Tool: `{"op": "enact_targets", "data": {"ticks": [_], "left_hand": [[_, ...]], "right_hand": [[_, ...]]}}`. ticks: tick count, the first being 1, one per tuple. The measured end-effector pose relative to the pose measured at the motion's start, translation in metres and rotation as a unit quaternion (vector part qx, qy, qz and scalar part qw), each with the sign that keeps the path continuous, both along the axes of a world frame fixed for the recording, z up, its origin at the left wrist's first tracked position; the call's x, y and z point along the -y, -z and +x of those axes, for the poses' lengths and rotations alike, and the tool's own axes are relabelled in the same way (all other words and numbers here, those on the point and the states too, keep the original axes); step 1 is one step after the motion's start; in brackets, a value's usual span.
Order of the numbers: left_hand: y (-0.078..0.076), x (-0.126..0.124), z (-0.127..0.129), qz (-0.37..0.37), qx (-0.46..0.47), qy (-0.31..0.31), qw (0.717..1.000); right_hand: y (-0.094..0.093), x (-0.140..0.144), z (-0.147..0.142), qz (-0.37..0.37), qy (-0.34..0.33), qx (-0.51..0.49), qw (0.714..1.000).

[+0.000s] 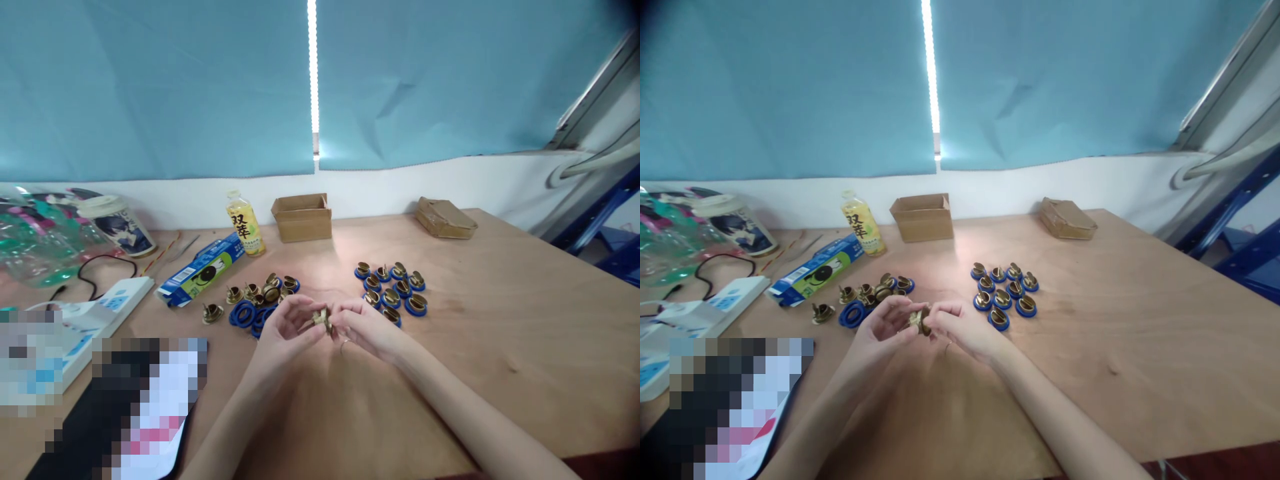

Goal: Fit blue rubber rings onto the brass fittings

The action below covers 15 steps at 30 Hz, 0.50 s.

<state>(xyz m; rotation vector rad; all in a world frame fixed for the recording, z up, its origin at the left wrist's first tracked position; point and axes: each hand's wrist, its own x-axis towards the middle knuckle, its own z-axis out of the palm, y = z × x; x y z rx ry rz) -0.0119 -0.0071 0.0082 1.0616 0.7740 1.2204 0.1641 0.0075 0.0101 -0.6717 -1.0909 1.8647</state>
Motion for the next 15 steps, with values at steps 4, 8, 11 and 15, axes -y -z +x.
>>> {"op": "enact_targets", "data": {"ticks": [4, 8, 11, 15], "left_hand": [[-0.0002, -0.0009, -0.0004, 0.005, -0.003, -0.006, 1.000], [0.0003, -0.0012, -0.0011, 0.017, 0.000, -0.005, 1.000], [0.0001, -0.0006, -0.0013, 0.023, 0.003, -0.001, 1.000], [-0.0004, 0.0003, -0.0015, 0.022, 0.005, 0.003, 1.000]], "right_hand": [[0.0004, 0.0000, 0.0003, 0.031, 0.008, 0.036, 0.999], [0.0017, -0.0003, 0.0014, 0.060, 0.009, 0.055, 0.997], [0.0011, 0.0002, 0.0019, 0.070, 0.005, 0.059, 0.996], [0.0014, 0.0007, 0.0025, 0.077, -0.001, 0.057, 0.995]]}}
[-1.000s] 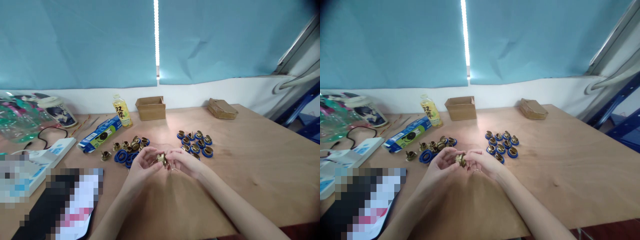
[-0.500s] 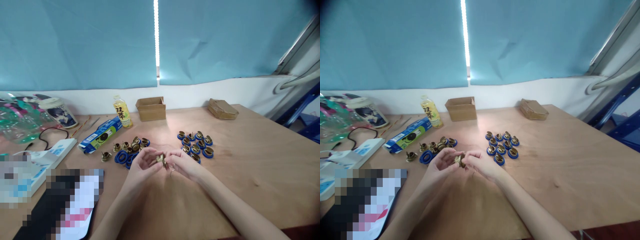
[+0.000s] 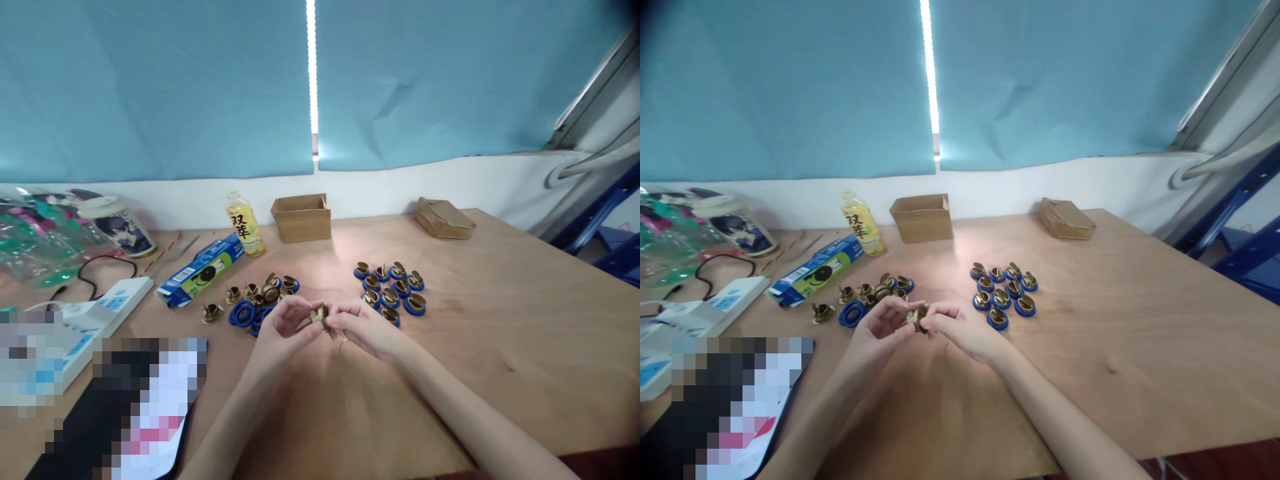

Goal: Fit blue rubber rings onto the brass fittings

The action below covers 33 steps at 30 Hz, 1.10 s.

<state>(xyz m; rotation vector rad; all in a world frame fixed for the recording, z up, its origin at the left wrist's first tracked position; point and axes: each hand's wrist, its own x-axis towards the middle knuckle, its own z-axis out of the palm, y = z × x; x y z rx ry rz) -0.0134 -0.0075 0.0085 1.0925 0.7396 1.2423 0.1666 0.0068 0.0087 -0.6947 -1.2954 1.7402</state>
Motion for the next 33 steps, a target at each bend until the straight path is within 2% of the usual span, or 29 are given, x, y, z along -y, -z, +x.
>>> {"op": "enact_targets", "data": {"ticks": [6, 12, 21, 27, 33], "left_hand": [[-0.002, 0.001, -0.001, -0.009, -0.017, -0.008, 1.000], [-0.001, 0.000, -0.001, -0.002, -0.031, -0.002, 1.000], [-0.007, 0.003, 0.002, -0.016, -0.039, -0.010, 0.999], [-0.006, 0.004, 0.004, -0.010, -0.041, -0.030, 0.999], [-0.001, 0.004, 0.004, -0.055, 0.002, -0.023, 0.998]], "right_hand": [[0.000, 0.000, 0.002, 0.001, -0.016, 0.007, 1.000], [-0.003, -0.001, 0.004, -0.046, -0.051, -0.042, 0.997], [0.002, -0.002, 0.008, -0.021, -0.059, -0.039, 0.997], [-0.003, 0.001, 0.007, -0.017, -0.049, -0.030, 0.998], [-0.011, 0.001, 0.004, 0.042, 0.020, 0.041, 0.998]]}}
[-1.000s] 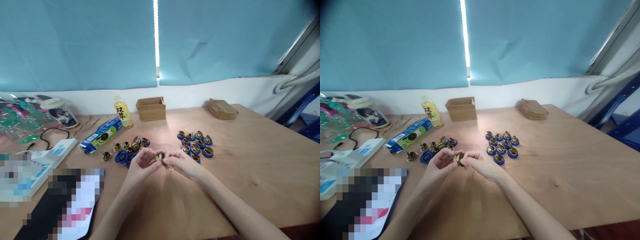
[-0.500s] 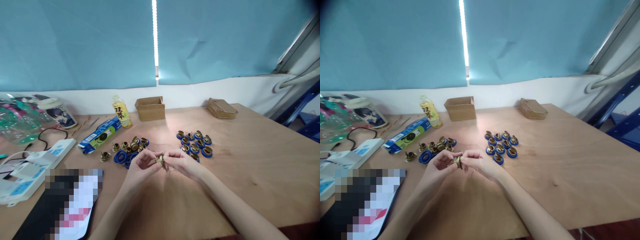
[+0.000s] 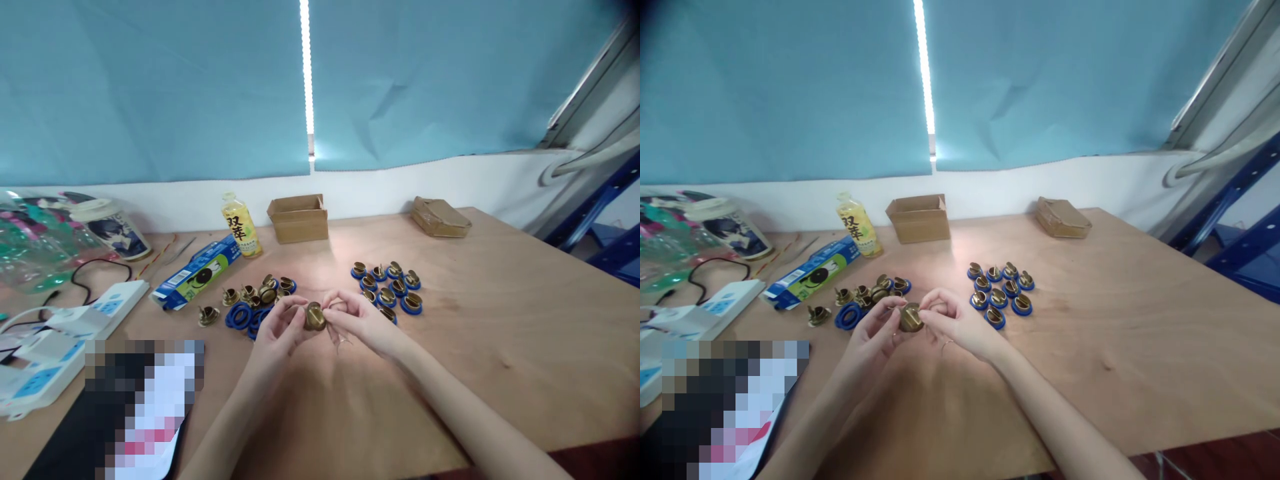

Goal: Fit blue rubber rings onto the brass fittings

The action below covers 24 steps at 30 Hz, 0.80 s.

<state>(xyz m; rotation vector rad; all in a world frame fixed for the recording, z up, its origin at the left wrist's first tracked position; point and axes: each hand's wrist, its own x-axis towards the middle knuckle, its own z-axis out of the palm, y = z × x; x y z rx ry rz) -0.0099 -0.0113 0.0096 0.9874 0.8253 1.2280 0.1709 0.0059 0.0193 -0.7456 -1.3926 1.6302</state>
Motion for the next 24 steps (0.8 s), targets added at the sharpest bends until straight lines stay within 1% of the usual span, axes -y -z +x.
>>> {"op": "enact_targets", "data": {"ticks": [2, 4, 6, 8, 12, 16, 18, 20, 24], "left_hand": [[0.000, 0.000, 0.000, -0.005, -0.006, -0.001, 1.000], [-0.001, 0.000, 0.002, -0.003, -0.016, -0.004, 1.000], [-0.004, 0.001, 0.003, 0.004, -0.036, -0.009, 0.999], [-0.007, 0.002, 0.005, 0.020, -0.065, -0.016, 0.998], [-0.009, 0.001, 0.006, 0.045, -0.096, -0.015, 0.994], [-0.001, -0.003, 0.005, 0.064, -0.089, 0.011, 0.994], [0.003, -0.005, 0.004, 0.075, -0.084, 0.019, 0.993], [0.005, -0.006, 0.003, 0.079, -0.087, 0.011, 0.993], [0.003, -0.006, 0.004, 0.054, -0.105, 0.000, 0.993]], "right_hand": [[-0.001, 0.000, 0.001, 0.025, 0.029, 0.035, 0.999], [-0.001, 0.000, 0.000, 0.068, 0.075, 0.077, 0.992], [0.001, 0.001, -0.001, 0.126, 0.126, 0.127, 0.976], [0.004, 0.003, -0.003, 0.176, 0.156, 0.167, 0.957], [0.013, 0.004, -0.006, 0.223, 0.172, 0.223, 0.933], [0.021, 0.003, -0.005, 0.274, 0.197, 0.280, 0.899], [0.022, 0.003, -0.005, 0.300, 0.197, 0.296, 0.885], [0.021, 0.004, -0.006, 0.316, 0.197, 0.309, 0.875], [0.019, 0.007, -0.006, 0.341, 0.211, 0.339, 0.851]]}}
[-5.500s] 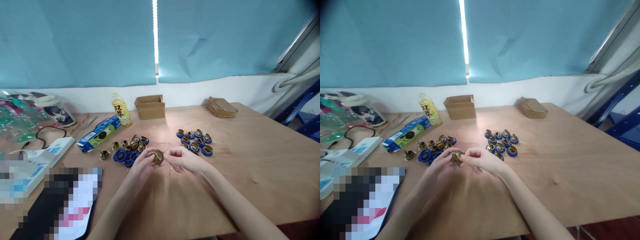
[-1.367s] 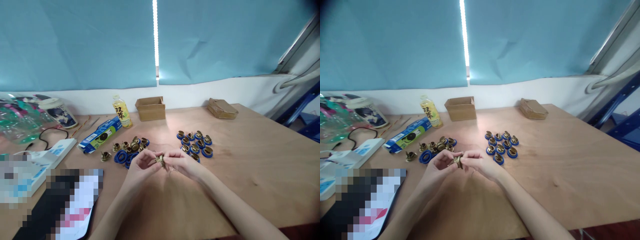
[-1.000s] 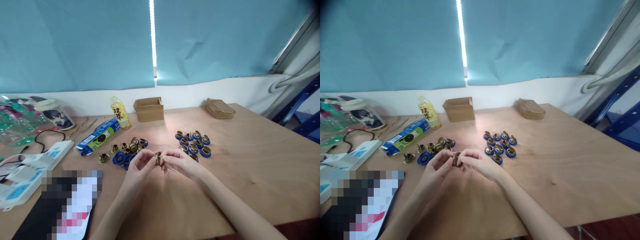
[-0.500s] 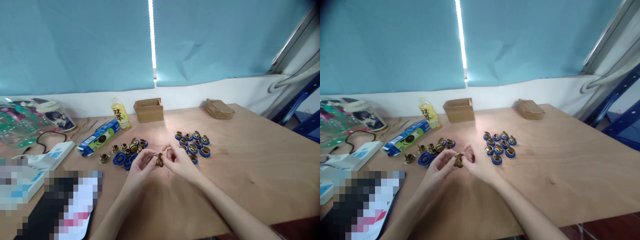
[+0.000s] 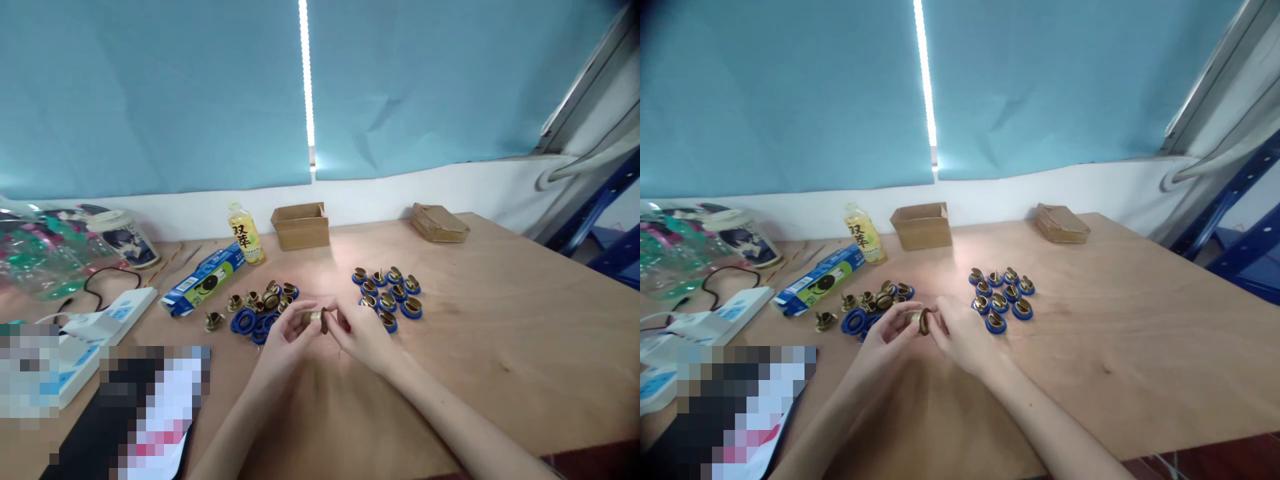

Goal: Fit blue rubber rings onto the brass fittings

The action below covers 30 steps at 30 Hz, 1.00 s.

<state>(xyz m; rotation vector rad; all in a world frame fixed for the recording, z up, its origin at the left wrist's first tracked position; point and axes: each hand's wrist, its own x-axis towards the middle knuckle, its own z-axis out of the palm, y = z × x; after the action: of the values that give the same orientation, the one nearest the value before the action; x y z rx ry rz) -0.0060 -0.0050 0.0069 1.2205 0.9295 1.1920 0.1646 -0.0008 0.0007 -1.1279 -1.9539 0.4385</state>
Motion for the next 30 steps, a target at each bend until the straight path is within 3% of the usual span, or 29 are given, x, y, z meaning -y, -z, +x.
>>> {"op": "enact_targets", "data": {"ticks": [8, 18, 26, 30], "left_hand": [[-0.003, 0.004, 0.002, -0.018, -0.012, -0.003, 1.000], [-0.008, 0.005, 0.002, -0.071, 0.049, -0.026, 0.996], [-0.002, 0.003, 0.001, 0.030, -0.059, -0.055, 0.996], [0.007, 0.003, 0.002, 0.088, -0.131, -0.073, 0.985]], "right_hand": [[-0.006, 0.002, 0.000, 0.008, -0.033, -0.002, 0.999], [0.002, 0.006, -0.005, 0.009, 0.000, -0.003, 1.000], [-0.010, 0.002, 0.006, 0.017, -0.033, 0.110, 0.993], [-0.012, 0.000, 0.008, 0.006, -0.015, 0.079, 0.997]]}}
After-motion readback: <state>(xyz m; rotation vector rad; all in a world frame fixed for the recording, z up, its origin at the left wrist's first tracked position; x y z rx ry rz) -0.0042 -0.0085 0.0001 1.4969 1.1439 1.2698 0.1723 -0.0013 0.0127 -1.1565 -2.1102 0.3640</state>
